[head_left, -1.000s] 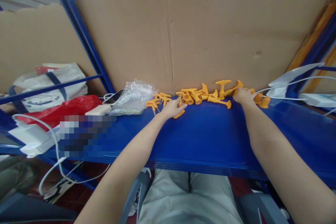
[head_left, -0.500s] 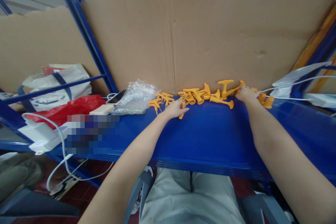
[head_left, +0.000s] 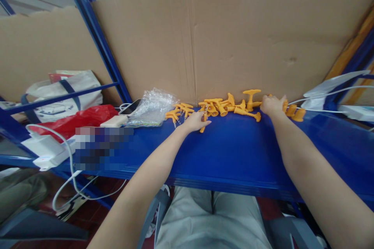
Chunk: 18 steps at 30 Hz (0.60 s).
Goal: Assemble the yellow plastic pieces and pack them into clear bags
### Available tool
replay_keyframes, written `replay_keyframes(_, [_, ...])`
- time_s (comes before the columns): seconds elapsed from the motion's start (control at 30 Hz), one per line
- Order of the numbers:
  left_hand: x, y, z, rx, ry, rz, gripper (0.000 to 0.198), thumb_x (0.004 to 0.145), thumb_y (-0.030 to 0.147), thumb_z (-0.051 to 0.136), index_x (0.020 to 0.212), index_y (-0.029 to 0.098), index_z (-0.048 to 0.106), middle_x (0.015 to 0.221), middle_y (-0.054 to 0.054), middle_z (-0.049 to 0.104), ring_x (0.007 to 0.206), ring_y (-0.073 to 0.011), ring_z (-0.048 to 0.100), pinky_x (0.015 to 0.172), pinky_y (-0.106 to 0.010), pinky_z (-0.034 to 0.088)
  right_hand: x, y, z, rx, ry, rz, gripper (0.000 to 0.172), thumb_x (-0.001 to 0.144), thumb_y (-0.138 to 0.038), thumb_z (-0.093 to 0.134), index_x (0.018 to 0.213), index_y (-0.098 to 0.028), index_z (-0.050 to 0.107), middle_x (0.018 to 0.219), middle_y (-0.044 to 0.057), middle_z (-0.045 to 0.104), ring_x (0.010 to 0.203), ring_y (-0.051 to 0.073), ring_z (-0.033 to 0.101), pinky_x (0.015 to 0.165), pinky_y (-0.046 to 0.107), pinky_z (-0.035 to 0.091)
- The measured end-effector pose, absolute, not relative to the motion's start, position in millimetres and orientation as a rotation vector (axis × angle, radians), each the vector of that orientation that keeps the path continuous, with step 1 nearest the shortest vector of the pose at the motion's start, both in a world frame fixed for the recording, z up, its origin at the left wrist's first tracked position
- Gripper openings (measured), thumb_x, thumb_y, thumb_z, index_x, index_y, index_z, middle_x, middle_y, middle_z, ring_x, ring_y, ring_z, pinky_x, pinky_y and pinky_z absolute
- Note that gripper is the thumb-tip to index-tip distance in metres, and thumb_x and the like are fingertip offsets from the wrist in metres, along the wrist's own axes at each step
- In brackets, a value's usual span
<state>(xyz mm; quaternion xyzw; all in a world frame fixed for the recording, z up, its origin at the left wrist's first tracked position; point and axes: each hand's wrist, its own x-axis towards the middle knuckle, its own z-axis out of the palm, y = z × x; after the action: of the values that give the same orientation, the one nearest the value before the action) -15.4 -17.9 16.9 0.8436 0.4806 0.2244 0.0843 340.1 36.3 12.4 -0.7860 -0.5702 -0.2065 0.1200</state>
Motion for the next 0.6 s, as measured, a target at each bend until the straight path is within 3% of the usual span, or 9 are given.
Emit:
replay_keyframes(0.13, [-14, -20, 18, 2.513, 1.46, 0.606, 0.02, 0.08, 0.035, 0.07, 0.077, 0.018, 0.061, 0.074, -0.004, 0.067, 0.072, -0.0208, 0.065, 0.068, -0.029, 0.047, 337, 30, 17, -2.256, -1.649, -0.632, 0.04, 0.089, -0.024, 0.046, 0.121, -0.003, 0.058, 0.11, 0.026, 0.066, 0.108, 0.034, 0.06, 0.103, 0.06, 0.028])
replay_keyframes(0.33, [-15, -21, 16, 2.437, 1.38, 0.603, 0.024, 0.082, 0.037, 0.066, 0.069, 0.019, 0.057, 0.065, -0.001, 0.062, 0.062, -0.0173, 0.061, 0.057, -0.026, 0.043, 339, 19, 15, -2.358, -1.688, -0.56, 0.038, 0.091, -0.026, 0.041, 0.113, -0.006, 0.064, 0.111, 0.025, 0.067, 0.11, 0.034, 0.06, 0.097, 0.053, 0.034])
replay_keyframes(0.6, [-16, -23, 17, 2.444, 1.338, 0.549, 0.024, 0.081, 0.037, 0.066, 0.068, 0.019, 0.057, 0.058, 0.003, 0.056, 0.055, -0.0147, 0.056, 0.052, -0.024, 0.039, 352, 25, 4, -2.318, -1.68, -0.513, 0.045, 0.087, -0.032, 0.047, 0.121, -0.005, 0.06, 0.109, 0.026, 0.066, 0.109, 0.038, 0.059, 0.101, 0.06, 0.03])
